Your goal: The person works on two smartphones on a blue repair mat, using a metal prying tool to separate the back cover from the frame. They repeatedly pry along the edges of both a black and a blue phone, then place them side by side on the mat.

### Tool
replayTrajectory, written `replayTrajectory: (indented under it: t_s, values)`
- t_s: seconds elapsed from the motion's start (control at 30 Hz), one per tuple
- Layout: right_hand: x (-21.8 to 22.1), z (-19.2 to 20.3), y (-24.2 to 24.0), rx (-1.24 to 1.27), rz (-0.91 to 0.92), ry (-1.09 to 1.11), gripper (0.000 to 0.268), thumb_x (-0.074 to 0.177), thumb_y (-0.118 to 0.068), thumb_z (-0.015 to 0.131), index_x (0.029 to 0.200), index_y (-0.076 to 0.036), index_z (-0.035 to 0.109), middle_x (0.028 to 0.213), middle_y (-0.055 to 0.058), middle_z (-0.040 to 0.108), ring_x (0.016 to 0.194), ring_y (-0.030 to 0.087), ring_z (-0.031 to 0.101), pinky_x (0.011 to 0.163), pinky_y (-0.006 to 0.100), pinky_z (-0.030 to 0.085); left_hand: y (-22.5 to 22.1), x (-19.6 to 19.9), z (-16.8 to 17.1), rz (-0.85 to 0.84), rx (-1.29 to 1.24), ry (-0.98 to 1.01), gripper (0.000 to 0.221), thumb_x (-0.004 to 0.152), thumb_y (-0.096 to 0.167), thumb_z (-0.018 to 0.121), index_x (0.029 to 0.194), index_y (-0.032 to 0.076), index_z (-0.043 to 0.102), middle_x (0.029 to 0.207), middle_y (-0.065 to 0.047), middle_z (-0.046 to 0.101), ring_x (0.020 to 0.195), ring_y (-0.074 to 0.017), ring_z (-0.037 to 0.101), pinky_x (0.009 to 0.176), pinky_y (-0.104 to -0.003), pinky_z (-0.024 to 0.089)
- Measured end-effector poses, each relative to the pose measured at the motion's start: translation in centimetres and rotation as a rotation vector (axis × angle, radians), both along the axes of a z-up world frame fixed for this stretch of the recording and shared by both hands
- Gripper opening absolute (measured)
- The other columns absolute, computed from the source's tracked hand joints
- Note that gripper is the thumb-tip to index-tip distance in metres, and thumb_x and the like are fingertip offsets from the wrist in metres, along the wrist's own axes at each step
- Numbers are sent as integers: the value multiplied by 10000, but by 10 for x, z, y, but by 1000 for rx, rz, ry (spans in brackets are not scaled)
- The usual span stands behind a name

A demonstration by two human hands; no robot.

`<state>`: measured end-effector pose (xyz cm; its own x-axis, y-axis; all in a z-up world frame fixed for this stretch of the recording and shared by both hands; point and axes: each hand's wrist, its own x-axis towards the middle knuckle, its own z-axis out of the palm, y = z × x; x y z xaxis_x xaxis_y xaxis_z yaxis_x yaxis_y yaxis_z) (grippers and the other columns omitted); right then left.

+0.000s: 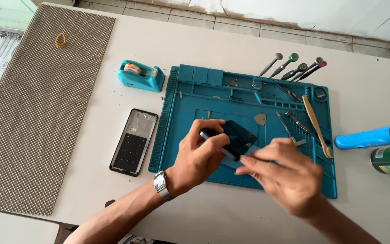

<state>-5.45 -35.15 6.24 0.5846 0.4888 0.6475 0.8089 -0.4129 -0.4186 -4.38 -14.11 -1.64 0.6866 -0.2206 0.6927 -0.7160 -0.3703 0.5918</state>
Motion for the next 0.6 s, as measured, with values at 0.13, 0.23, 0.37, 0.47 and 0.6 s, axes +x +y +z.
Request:
replayTrajectory:
  t_s: [0.13,0.23,0.37,0.47,0.6]
  values:
    - [17,5,-9,-15,58,216,436,622,-290,913,948,-59,740,816,11,722,721,138,637,691,305,455,-7,-7,-2,-46,30,-21,491,806,-73,781,1185,152,567,1241,-144,500,1262,-374,651,801,-362,651]
    - [18,-1,-8,-75,27,237,415,606,-339,916,885,-79,754,779,-9,725,696,138,612,688,315,422,-7,-6,-3,-42,47,-33,489,817,-63,791,1185,173,572,1238,-140,505,1268,-379,648,803,-376,647]
    - [25,-9,-5,-74,11,127,617,577,-462,920,1040,-101,734,967,15,676,878,184,614,806,293,484,6,3,2,-82,46,-81,506,782,-73,776,1170,174,565,1217,-101,530,1296,-375,651,887,-406,649]
    - [44,-5,-11,-236,151,93,843,541,-423,922,1238,-50,628,1318,191,597,1183,366,550,995,445,414,22,7,8,-278,-43,-106,542,761,-95,721,1193,170,527,1253,-104,506,1323,-374,615,990,-413,627]
    - [53,-5,-24,-216,282,510,888,587,-303,944,1360,-66,575,1215,90,671,1149,249,638,985,383,473,18,7,11,-311,-178,-70,502,915,46,843,1235,178,480,1364,-106,510,1313,-350,631,989,-376,631]
